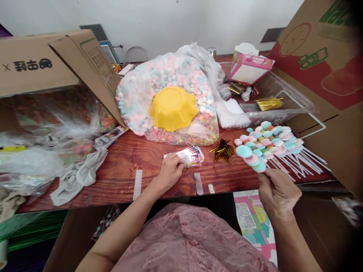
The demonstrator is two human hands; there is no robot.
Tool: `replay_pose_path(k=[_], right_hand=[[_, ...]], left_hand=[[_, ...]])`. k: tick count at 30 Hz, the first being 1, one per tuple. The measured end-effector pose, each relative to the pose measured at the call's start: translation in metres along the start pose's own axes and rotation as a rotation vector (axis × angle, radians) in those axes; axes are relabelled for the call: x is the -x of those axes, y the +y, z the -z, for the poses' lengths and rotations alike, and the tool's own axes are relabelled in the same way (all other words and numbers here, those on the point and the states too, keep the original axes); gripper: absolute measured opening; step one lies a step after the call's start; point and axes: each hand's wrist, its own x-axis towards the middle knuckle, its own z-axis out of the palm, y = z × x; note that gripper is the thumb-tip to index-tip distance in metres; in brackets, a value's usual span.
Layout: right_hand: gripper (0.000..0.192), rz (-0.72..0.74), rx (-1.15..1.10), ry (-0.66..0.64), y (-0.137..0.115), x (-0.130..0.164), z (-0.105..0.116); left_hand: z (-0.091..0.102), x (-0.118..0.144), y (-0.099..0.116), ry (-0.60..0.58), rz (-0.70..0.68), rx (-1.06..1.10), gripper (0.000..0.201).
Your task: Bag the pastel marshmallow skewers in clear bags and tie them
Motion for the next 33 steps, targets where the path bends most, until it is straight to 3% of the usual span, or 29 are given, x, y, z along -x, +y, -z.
replay_pose_path(k=[7,11,15,21,33], right_hand=[[0.018,0.24,-0.023,-0.216,-0.013,-0.006,-0.01],[0.022,0.276,-0.076,-0.239,-0.016,-0.006,-0.014],[0.019,0.328,0.014,-0.273,-0.022,-0.007,-0.012],[0.021,0.436,0.196,-0.398,-0.03,-0.02,0.002],[0.022,0.557,0.332,-0.501,-0.058,-0.042,0.02]], left_hand=[[0.009,-0.001,-0.006,-0.059,0.015,0.116,0.005],[0.011,-0.004,-0.007,-0.08,0.005,0.139,0.007],[0.012,-0.004,-0.007,-0.086,-0.009,0.154,0.009],[0.006,0.0,-0.011,-0.102,-0.124,0.018,0.012],[0.003,0.004,-0.011,-0.188,-0.284,-0.139,0.026]])
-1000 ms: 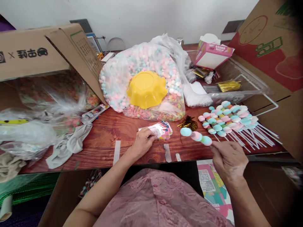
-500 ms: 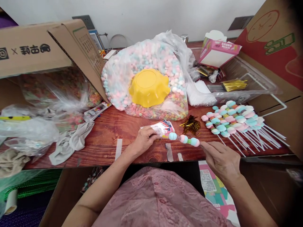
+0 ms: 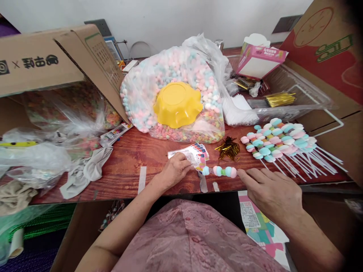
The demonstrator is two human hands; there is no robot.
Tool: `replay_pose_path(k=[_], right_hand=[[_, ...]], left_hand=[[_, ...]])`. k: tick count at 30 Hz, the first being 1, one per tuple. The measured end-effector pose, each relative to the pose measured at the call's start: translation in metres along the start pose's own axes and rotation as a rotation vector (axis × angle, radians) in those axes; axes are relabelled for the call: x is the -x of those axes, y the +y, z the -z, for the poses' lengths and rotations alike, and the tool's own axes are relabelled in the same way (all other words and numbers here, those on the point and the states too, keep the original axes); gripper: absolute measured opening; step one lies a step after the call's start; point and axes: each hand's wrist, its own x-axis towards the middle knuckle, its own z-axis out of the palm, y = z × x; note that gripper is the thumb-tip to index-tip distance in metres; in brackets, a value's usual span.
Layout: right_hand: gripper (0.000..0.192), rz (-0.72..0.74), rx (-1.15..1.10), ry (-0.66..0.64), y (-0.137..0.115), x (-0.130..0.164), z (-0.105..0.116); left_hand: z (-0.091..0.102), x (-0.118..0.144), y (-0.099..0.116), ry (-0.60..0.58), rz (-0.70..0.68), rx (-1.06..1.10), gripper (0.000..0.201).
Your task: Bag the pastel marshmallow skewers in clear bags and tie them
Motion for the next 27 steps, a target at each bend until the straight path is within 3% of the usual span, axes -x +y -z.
replay_pose_path(k=[12,16,27], right_hand=[[0.026,-0.19,-0.164,-0.017,-0.012,0.004,-0.01],[0.026,-0.111,-0.057,0.005,-0.015,0.004,-0.009],[0.02,-0.009,-0.166,0.099,0.003,0.007,-0.002]], left_hand=[[0.002,0.001,-0.002,-0.005,-0.095,0.133,0.031],[0.002,0.001,-0.002,0.003,-0.072,0.182,0.03],[0.0,0.005,0.001,0.082,0.033,0.235,0.026]])
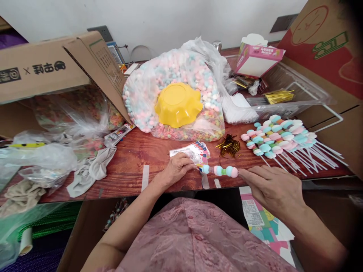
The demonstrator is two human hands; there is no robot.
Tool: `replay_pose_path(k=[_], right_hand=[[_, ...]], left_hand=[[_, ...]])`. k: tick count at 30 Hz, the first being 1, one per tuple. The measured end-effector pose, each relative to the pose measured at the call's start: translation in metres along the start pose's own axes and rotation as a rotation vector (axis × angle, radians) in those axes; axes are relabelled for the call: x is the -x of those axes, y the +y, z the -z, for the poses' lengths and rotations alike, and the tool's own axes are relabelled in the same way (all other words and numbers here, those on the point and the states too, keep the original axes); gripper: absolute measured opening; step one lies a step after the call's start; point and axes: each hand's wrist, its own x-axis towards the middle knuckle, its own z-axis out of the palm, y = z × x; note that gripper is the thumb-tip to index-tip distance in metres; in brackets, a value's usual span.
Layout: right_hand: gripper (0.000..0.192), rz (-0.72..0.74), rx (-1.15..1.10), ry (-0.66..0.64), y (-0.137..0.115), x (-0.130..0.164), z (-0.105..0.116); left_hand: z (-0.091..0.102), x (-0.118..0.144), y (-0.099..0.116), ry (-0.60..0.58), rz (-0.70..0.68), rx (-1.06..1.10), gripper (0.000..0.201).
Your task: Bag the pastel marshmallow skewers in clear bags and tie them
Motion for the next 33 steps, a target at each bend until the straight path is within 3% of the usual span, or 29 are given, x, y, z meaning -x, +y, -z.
replay_pose_path(k=[7,14,22,28,33], right_hand=[[0.026,-0.029,-0.014,-0.021,-0.008,0.001,-0.008],[0.025,-0.176,-0.119,-0.009,-0.011,-0.001,-0.015],[0.023,-0.076,-0.151,-0.013,-0.018,-0.009,-0.018],[0.025,0.082,-0.037,0.024,-0.01,-0.022,-0.013],[0.019,0.256,-0.084,0.046,0.002,-0.039,-0.004]], left_hand=[[-0.002,0.002,-0.002,-0.049,-0.053,0.01,0.024],[0.004,0.0,0.0,-0.079,-0.11,0.023,0.024],[-0.004,-0.01,-0.002,-0.18,-0.211,-0.081,0.021],[-0.004,-0.016,0.005,-0.212,-0.152,-0.072,0.042],[0.005,-0.023,0.016,-0.258,-0.053,-0.098,0.057]])
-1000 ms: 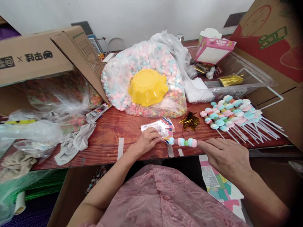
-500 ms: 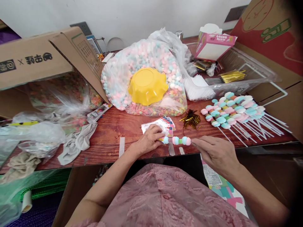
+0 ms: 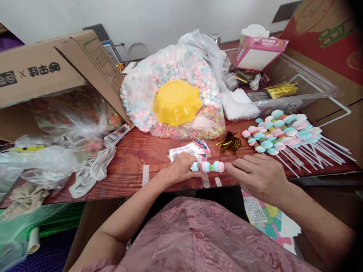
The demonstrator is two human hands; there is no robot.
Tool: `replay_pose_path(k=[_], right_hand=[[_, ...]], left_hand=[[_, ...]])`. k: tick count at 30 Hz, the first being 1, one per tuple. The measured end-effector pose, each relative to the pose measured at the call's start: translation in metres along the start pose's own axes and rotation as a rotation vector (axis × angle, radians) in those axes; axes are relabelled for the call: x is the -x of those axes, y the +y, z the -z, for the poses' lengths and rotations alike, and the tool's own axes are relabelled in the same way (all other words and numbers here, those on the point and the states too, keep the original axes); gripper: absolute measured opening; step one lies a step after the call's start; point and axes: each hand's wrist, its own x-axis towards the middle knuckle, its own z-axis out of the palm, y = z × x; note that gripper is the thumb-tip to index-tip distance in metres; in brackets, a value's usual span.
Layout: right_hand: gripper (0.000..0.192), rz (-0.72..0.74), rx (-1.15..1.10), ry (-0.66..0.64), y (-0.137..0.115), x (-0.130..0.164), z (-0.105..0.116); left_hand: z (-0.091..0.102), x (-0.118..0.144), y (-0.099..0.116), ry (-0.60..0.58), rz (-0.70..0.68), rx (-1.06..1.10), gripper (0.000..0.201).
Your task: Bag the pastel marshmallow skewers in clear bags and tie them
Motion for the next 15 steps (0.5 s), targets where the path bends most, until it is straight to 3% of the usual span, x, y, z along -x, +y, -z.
replay_pose_path(k=[7,15], right_hand=[[0.017,0.027,-0.043,-0.007,0.004,-0.019,0.005],[0.021,-0.25,-0.245,-0.046,-0.01,-0.009,-0.011]], left_hand=[[0.008,-0.006,0.009,-0.076,0.059,-0.076,0.065],[0.009,-0.004,0.014,-0.153,0.151,-0.25,0.056]])
